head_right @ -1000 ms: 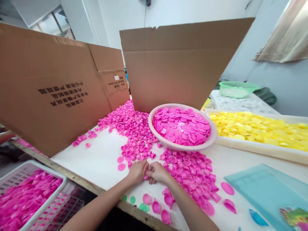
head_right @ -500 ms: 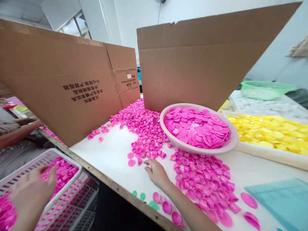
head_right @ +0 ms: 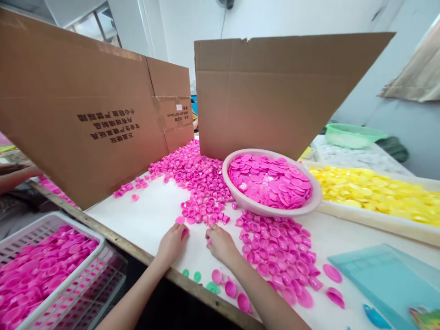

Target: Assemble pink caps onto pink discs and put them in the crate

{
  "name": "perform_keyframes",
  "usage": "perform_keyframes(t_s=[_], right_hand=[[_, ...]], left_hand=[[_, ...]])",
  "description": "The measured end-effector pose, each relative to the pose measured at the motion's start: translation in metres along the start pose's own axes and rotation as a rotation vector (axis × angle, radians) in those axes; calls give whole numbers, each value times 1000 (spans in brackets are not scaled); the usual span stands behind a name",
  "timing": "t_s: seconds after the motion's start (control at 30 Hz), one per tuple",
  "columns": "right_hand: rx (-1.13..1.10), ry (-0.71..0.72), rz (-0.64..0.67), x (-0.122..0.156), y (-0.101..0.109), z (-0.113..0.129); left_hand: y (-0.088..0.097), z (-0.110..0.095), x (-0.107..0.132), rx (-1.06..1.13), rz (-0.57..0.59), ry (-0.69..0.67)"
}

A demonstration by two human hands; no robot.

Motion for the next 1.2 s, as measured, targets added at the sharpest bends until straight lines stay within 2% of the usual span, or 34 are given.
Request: perform_keyframes(t_s=[0.07,0.17,0.27,0.33,0.47,0.6,0.83,0.9,1.07,1.2], right_hand=[[-122,-21,13,5,3,-8],[-410,-54,-50,6,13,-19],[-745,-102,-32,4,13,-29],[-931,-174,-27,4,6,-36],[-1053,-355,-95,4,-11,-52],[-988,-515,-40,6,-21,-59],[-839,-598,165,11,-26,-55],[-805,-601,183,12,-29,-55],[-827,-594,170,12,-35,-54],[-857,-605,211,13,-38,-55]], left_hand=[[4,-2,2,119,-23,-4],[7,-18,5,448,-28,-50],[-2,-37,6,727,47,-46],[-11,-48,4,779,81,-46],[-23,-57,-6,668,54,-71],[-32,-58,-12,511,74,-101],[-39,-60,-15,317,207,-174],[-40,-63,-21,281,226,-176],[-30,-85,-37,191,-5,-260],[-37,-95,-40,100,-51,-333]])
Point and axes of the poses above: each hand's wrist, its own x-axis away from the middle knuckle, its own y-axis out of the back of the hand, z = x × y, the point moved 7 cm from there along -x, towards the middle knuckle
